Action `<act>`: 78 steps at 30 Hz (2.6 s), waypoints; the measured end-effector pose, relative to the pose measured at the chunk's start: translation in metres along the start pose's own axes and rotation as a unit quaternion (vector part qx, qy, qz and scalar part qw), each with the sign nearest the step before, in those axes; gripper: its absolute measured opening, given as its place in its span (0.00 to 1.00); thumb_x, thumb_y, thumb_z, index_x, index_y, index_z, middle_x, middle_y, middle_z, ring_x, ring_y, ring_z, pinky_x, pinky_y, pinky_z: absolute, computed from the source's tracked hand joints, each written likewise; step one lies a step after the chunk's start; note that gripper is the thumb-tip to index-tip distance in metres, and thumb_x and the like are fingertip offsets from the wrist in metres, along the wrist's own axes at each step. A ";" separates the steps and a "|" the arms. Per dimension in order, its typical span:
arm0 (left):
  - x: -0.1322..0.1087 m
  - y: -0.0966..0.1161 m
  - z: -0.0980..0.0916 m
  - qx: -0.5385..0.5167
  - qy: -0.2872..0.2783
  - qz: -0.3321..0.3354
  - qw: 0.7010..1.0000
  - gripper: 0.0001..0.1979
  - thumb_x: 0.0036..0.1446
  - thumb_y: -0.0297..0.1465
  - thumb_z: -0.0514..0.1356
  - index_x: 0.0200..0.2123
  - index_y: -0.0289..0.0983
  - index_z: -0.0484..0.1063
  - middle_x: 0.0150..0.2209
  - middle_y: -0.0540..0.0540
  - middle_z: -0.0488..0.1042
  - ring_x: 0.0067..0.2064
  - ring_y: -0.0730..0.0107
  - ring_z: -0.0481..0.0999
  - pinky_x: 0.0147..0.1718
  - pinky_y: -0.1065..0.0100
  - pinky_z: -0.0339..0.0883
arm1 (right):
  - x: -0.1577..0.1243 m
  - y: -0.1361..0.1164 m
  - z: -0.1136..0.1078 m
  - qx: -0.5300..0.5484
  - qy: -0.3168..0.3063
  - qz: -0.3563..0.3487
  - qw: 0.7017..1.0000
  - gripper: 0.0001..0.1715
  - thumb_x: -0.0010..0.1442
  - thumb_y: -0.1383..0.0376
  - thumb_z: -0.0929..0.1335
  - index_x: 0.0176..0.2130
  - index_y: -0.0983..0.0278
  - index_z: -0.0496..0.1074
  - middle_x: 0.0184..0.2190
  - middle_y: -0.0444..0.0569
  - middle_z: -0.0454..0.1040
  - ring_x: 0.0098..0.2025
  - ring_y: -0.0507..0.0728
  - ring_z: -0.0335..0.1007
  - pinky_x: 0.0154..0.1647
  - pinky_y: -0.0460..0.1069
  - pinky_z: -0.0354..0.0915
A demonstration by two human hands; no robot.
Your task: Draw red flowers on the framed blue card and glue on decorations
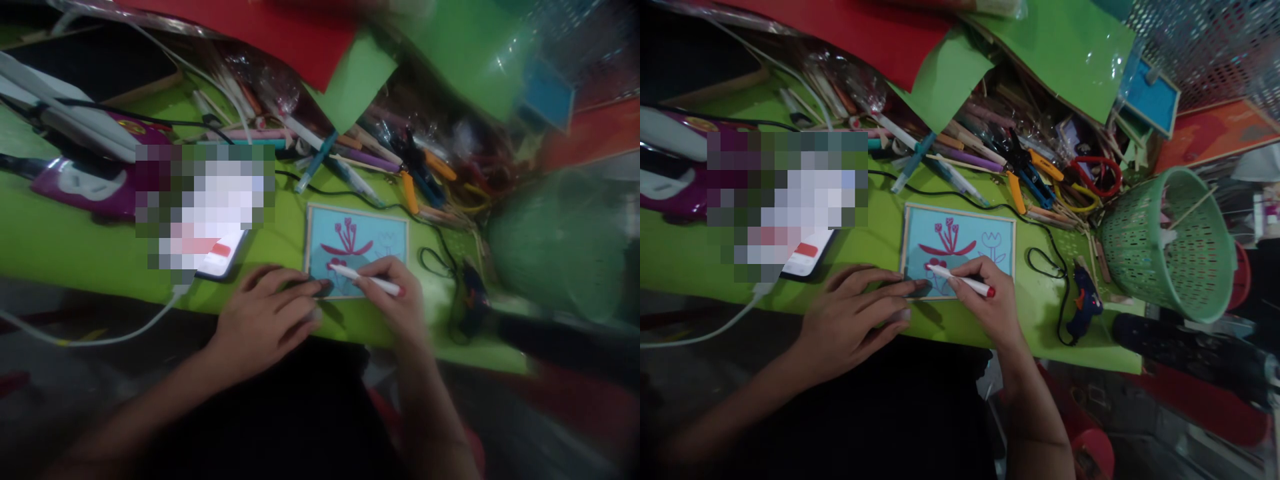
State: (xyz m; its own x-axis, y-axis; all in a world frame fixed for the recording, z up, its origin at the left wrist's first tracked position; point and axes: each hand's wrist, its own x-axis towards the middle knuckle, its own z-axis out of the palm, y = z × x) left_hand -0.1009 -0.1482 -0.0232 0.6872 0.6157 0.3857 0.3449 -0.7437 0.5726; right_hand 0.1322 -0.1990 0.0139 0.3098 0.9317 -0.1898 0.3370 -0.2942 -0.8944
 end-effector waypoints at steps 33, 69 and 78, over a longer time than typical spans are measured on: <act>-0.001 0.000 0.001 0.008 0.003 0.005 1.000 0.02 0.68 0.32 0.61 0.42 0.43 0.75 0.52 0.52 0.84 0.53 0.56 0.79 0.53 0.51 0.65 | 0.001 -0.002 0.001 0.004 0.000 -0.012 1.000 0.05 0.57 0.62 0.76 0.34 0.59 0.79 0.27 0.42 0.79 0.28 0.51 0.72 0.26 0.45 0.64; -0.001 0.001 0.002 0.013 -0.005 -0.004 1.000 0.03 0.68 0.32 0.61 0.42 0.43 0.76 0.52 0.53 0.84 0.53 0.56 0.79 0.53 0.51 0.65 | -0.007 0.013 -0.008 0.065 0.030 0.008 0.997 0.06 0.58 0.61 0.77 0.33 0.58 0.78 0.27 0.42 0.78 0.30 0.53 0.72 0.28 0.47 0.62; -0.001 0.000 0.002 0.018 -0.001 0.005 1.000 0.05 0.68 0.32 0.61 0.45 0.43 0.76 0.52 0.52 0.84 0.53 0.56 0.79 0.53 0.51 0.65 | -0.005 0.012 -0.008 0.046 0.025 0.004 0.999 0.07 0.58 0.60 0.77 0.33 0.58 0.78 0.26 0.42 0.77 0.31 0.54 0.73 0.29 0.47 0.62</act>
State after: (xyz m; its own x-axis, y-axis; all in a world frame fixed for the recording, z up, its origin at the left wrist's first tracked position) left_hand -0.1006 -0.1493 -0.0254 0.6923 0.6076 0.3893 0.3603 -0.7585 0.5431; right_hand 0.1418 -0.2093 0.0075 0.3566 0.9169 -0.1791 0.2514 -0.2788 -0.9269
